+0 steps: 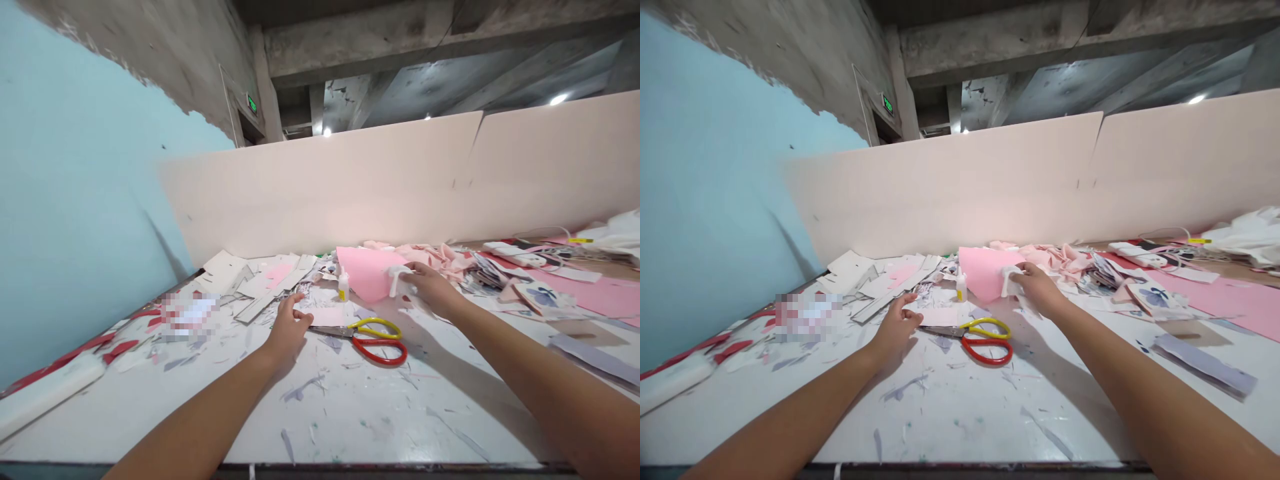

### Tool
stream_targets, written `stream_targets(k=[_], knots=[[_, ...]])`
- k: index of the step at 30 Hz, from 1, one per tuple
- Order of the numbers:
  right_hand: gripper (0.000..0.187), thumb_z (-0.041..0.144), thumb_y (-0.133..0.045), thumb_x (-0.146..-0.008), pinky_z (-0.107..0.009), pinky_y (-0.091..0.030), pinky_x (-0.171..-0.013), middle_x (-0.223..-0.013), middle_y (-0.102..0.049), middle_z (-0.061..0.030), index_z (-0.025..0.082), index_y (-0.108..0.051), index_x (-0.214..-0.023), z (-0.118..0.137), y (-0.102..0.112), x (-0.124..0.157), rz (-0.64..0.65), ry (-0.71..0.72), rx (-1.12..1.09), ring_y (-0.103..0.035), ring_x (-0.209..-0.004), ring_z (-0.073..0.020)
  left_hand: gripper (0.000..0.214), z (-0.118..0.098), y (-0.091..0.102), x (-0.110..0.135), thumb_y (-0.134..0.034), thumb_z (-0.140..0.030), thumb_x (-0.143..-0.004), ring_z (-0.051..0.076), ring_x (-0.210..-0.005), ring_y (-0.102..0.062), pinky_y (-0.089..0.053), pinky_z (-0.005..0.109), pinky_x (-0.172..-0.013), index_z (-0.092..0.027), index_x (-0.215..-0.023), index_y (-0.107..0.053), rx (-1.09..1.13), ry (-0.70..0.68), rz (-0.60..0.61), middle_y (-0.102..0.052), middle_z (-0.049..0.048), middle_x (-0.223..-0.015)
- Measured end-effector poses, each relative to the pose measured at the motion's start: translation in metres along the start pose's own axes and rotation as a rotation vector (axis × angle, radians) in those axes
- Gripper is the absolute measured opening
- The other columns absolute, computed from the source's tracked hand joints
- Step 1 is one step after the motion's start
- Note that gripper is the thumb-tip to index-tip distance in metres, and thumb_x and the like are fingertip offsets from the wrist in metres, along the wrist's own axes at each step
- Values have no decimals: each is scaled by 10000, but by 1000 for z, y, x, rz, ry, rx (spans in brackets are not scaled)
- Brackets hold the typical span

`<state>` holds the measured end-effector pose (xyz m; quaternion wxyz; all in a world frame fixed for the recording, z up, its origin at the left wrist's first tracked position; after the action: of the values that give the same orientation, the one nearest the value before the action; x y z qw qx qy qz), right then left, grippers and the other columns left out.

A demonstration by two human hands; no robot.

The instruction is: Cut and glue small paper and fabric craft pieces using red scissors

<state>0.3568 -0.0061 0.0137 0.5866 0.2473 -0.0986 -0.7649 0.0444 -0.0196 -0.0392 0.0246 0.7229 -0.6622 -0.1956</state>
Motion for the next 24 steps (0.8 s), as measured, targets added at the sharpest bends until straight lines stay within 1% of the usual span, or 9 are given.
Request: stream_targets(k=[7,10,13,14,15,18,19,22,24], knots=[[261,290,-377,-794,-275,-506,-577,-999,-581,-74,270,-414,-1052,-10,26,-10,-175,-114,-341,-606,-814,-188,330,-11,-1,5,-505,-231,-729,116,-699,-502,-407,211,-524,-243,-1058,-482,-77,-64,24,-475,21,-884],[210,277,-448,-768,-289,-505,-576,-929,-615,-85,236,-493,-969,1,16,-1,-71,-138,-389,-615,-764,-198,302,-24,-9,12,-494,-186,-727,138,-791,-518,-421,234,-558,-242,-1023,-514,-133,-175,93,-470,49,-1007],[238,352,-504,-763,-328,-510,-592,-908,-649,-106,189,-564,-925,21,-9,16,186,-111,-403,-634,-734,-221,278,-39,-23,23,-457,-165,-752,148,-828,-528,-434,262,-599,-234,-1015,-516,-262,-358,204,-470,60,-1071],[302,389,-459,-794,-338,-508,-606,-953,-643,-109,189,-542,-1004,30,-17,22,294,-46,-375,-636,-734,-216,275,-42,-27,27,-444,-163,-761,150,-840,-529,-439,267,-610,-231,-1019,-512,-303,-398,231,-472,62,-1081],[326,386,-445,-806,-332,-502,-615,-955,-642,-102,192,-513,-1058,35,-15,23,278,32,-290,-634,-715,-201,272,-44,-29,30,-437,-163,-767,154,-852,-529,-444,270,-613,-230,-1020,-509,-331,-416,244,-474,64,-1088],[311,258,-445,-788,-323,-466,-694,-923,-640,-74,207,-517,-1087,37,3,19,50,253,310,-604,-794,-199,265,-47,-33,35,-422,-171,-777,165,-880,-530,-458,264,-585,-234,-1021,-505,-368,-433,275,-478,67,-1102],[335,183,-467,-743,-342,-449,-726,-945,-637,-82,203,-546,-1068,31,4,16,50,264,401,-589,-842,-220,264,-50,-35,36,-418,-171,-778,168,-886,-529,-464,265,-585,-237,-1018,-507,-377,-448,286,-479,67,-1102],[624,30,-543,-573,-342,-406,-827,-1168,-571,-67,259,-541,-1153,16,-5,12,182,315,488,-516,-1043,-258,271,-62,-44,42,-435,-159,-760,180,-922,-527,-477,313,-724,-233,-1001,-531,-447,-542,362,-490,66,-1094],[768,-13,-585,-478,-405,-367,-864,-1302,-466,-63,316,-535,-1170,13,-17,15,289,358,631,-422,-1144,-327,276,-70,-54,47,-459,-149,-733,195,-944,-527,-446,346,-824,-222,-980,-556,-512,-606,438,-499,69,-1090]])
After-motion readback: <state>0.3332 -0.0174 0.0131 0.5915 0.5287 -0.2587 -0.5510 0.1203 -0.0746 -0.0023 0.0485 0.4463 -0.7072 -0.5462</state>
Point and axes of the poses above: each hand's wrist, its own x-axis away from the middle knuckle, its own y-axis out of the back of the hand, z = x × y, the point moved 8 cm from there along -x, towards the middle knuckle
